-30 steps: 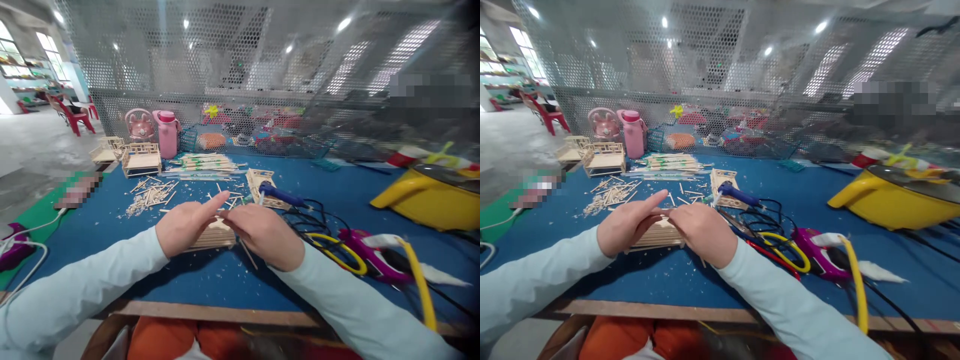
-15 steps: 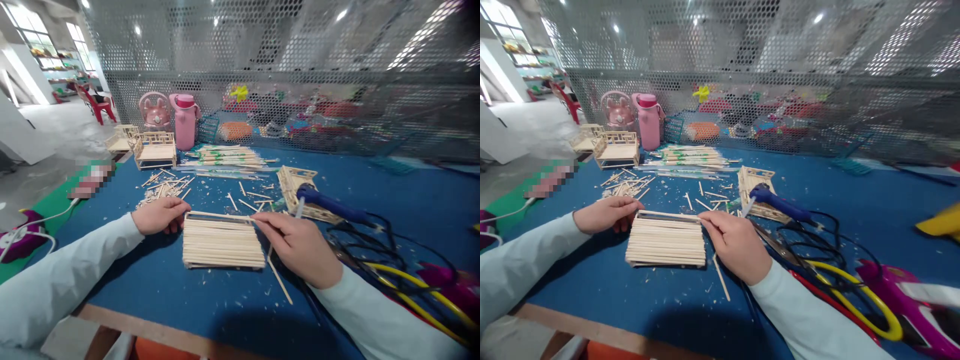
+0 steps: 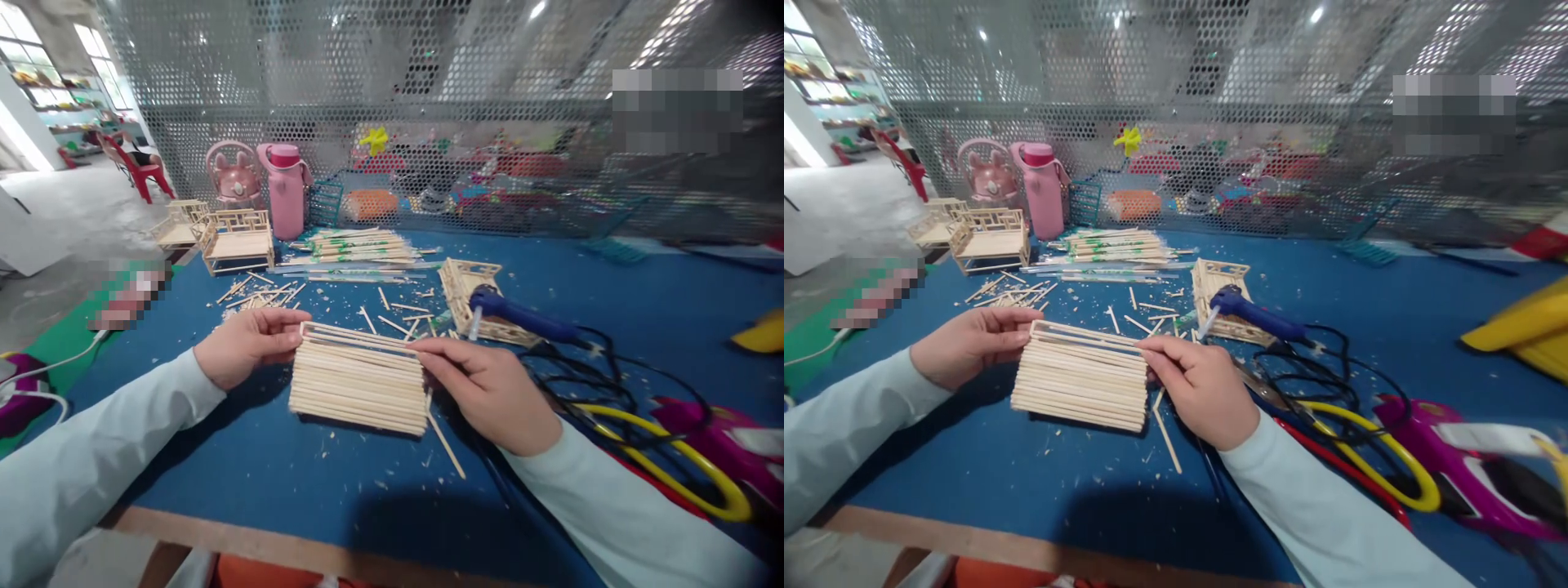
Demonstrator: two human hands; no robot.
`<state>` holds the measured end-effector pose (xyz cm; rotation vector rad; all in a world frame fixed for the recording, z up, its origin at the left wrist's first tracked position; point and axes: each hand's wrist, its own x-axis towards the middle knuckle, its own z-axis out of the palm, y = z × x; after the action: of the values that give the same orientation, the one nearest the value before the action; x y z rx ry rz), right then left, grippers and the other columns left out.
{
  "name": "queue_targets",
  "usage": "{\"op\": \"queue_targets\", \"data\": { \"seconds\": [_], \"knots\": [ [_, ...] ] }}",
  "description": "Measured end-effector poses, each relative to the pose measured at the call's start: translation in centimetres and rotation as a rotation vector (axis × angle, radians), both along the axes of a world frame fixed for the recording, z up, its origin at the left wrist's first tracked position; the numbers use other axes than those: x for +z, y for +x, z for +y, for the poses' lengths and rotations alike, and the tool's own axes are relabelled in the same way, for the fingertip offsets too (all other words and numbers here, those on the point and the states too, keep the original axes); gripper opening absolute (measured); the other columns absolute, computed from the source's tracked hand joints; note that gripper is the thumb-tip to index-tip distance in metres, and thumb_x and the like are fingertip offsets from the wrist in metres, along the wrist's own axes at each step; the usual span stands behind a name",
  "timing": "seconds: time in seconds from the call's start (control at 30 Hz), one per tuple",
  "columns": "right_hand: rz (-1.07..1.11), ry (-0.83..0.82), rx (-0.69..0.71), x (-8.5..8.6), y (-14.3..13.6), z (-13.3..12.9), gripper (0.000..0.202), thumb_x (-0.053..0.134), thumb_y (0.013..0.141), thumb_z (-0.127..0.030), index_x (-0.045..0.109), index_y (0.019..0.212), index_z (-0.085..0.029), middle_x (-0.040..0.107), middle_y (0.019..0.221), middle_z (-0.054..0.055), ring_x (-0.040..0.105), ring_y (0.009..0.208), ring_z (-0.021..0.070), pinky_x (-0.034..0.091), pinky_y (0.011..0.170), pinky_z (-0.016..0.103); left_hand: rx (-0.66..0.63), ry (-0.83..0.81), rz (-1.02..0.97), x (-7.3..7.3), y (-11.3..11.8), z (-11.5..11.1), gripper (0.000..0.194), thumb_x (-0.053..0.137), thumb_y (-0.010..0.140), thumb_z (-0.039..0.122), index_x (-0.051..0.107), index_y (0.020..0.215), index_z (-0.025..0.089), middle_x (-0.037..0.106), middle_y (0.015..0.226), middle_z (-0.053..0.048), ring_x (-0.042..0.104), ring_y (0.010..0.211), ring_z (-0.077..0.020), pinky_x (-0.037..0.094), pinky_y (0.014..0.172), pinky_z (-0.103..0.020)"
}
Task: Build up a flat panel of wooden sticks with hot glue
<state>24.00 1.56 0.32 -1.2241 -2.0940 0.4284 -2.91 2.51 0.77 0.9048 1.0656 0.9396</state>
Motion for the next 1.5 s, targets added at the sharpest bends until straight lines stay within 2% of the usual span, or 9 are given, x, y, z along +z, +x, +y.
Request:
{"op": "queue_targets", "data": {
  "seconds": [0.13, 0.33, 0.4, 0.6, 0.8, 0.93, 1.17, 1.37, 1.5],
  "knots": [
    [-0.012, 0.068, -0.02, -0.3, 0.1, 0.0, 0.024, 0.045, 0.083, -0.025, 0.068, 0.088, -0.019, 0.072, 0.072, 0.002, 0.066, 0.058, 0.014, 0.052, 0.057, 0.023, 0.037, -0.005, -0.009, 0.7, 0.5, 0.0, 0.031, 0.077, 0.055, 0.011, 0.068, 0.085, 0.016, 0.07, 0.079, -0.002, 0.063, 0.068, -0.0097, 0.05, 0.064, -0.021],
    [-0.033, 0.14, -0.052, -0.3, 0.0, -0.1, 0.023, 0.048, 0.082, -0.028, 0.069, 0.086, -0.021, 0.073, 0.083, 0.004, 0.068, 0.073, 0.0183, 0.054, 0.068, 0.028, 0.074, 0.049, -0.046, -1.2, 0.3, -0.7, 0.039, 0.081, 0.05, 0.015, 0.068, 0.086, 0.015, 0.069, 0.074, -0.001, 0.062, 0.063, -0.0096, 0.05, 0.06, -0.021],
    [-0.027, 0.155, -0.062, -0.3, 0.0, -0.3, 0.022, 0.049, 0.081, -0.027, 0.069, 0.085, -0.021, 0.073, 0.083, 0.004, 0.068, 0.074, 0.0186, 0.054, 0.068, 0.028, 0.063, 0.106, -0.053, -1.4, 0.2, -0.8, 0.039, 0.081, 0.05, 0.017, 0.068, 0.087, 0.015, 0.068, 0.074, 0.0, 0.062, 0.064, -0.0102, 0.05, 0.062, -0.023],
    [-0.041, 0.181, -0.103, 0.3, -0.3, -0.9, 0.02, 0.051, 0.08, -0.025, 0.07, 0.082, -0.019, 0.073, 0.075, 0.003, 0.065, 0.056, 0.0154, 0.05, 0.05, 0.024, 0.073, 0.229, -0.043, -1.1, 0.4, -1.2, 0.035, 0.08, 0.054, 0.02, 0.069, 0.087, 0.016, 0.065, 0.068, 0.001, 0.062, 0.065, -0.0117, 0.051, 0.063, -0.025],
    [-0.029, 0.242, -0.062, 0.6, -0.7, -1.2, 0.016, 0.052, 0.079, -0.022, 0.067, 0.078, -0.021, 0.072, 0.075, 0.003, 0.066, 0.063, 0.0165, 0.051, 0.056, 0.025, 0.093, 0.318, 0.009, -0.8, 0.7, -1.9, 0.03, 0.077, 0.057, 0.019, 0.07, 0.086, 0.018, 0.066, 0.069, 0.001, 0.06, 0.062, -0.0102, 0.05, 0.06, -0.023],
    [-0.022, 0.238, -0.045, 0.7, -0.8, -1.3, 0.013, 0.053, 0.079, -0.021, 0.065, 0.077, -0.021, 0.07, 0.075, 0.003, 0.064, 0.062, 0.0148, 0.049, 0.052, 0.023, 0.106, 0.353, 0.041, -0.8, 0.6, -2.0, 0.029, 0.076, 0.058, 0.017, 0.071, 0.086, 0.018, 0.067, 0.071, 0.0, 0.06, 0.063, -0.0105, 0.05, 0.06, -0.023],
    [-0.012, 0.3, -0.036, 0.5, -1.0, -1.4, 0.009, 0.056, 0.079, -0.02, 0.065, 0.079, -0.022, 0.069, 0.078, 0.003, 0.064, 0.07, 0.0155, 0.051, 0.062, 0.026, 0.13, 0.466, 0.061, -0.9, 0.6, -2.0, 0.025, 0.076, 0.059, 0.021, 0.071, 0.084, 0.017, 0.072, 0.076, -0.003, 0.065, 0.071, -0.0157, 0.054, 0.07, -0.029],
    [-0.024, 0.346, -0.033, 0.0, -1.1, -1.2, 0.01, 0.055, 0.081, -0.018, 0.065, 0.082, -0.021, 0.068, 0.081, 0.003, 0.064, 0.073, 0.0155, 0.05, 0.066, 0.026, 0.129, 0.467, 0.064, -1.0, 0.6, -2.1, 0.025, 0.074, 0.064, 0.024, 0.071, 0.088, 0.019, 0.072, 0.082, -0.004, 0.065, 0.075, -0.0151, 0.053, 0.069, -0.025],
    [-0.011, 0.322, -0.024, 0.1, -1.2, -1.2, 0.011, 0.054, 0.082, -0.019, 0.065, 0.082, -0.021, 0.068, 0.082, 0.003, 0.063, 0.074, 0.0153, 0.049, 0.068, 0.027, 0.173, 0.462, 0.095, -1.0, 0.9, -2.2, 0.023, 0.075, 0.063, 0.027, 0.07, 0.084, 0.019, 0.07, 0.074, -0.002, 0.063, 0.067, -0.0125, 0.051, 0.062, -0.022]
  ]
}}
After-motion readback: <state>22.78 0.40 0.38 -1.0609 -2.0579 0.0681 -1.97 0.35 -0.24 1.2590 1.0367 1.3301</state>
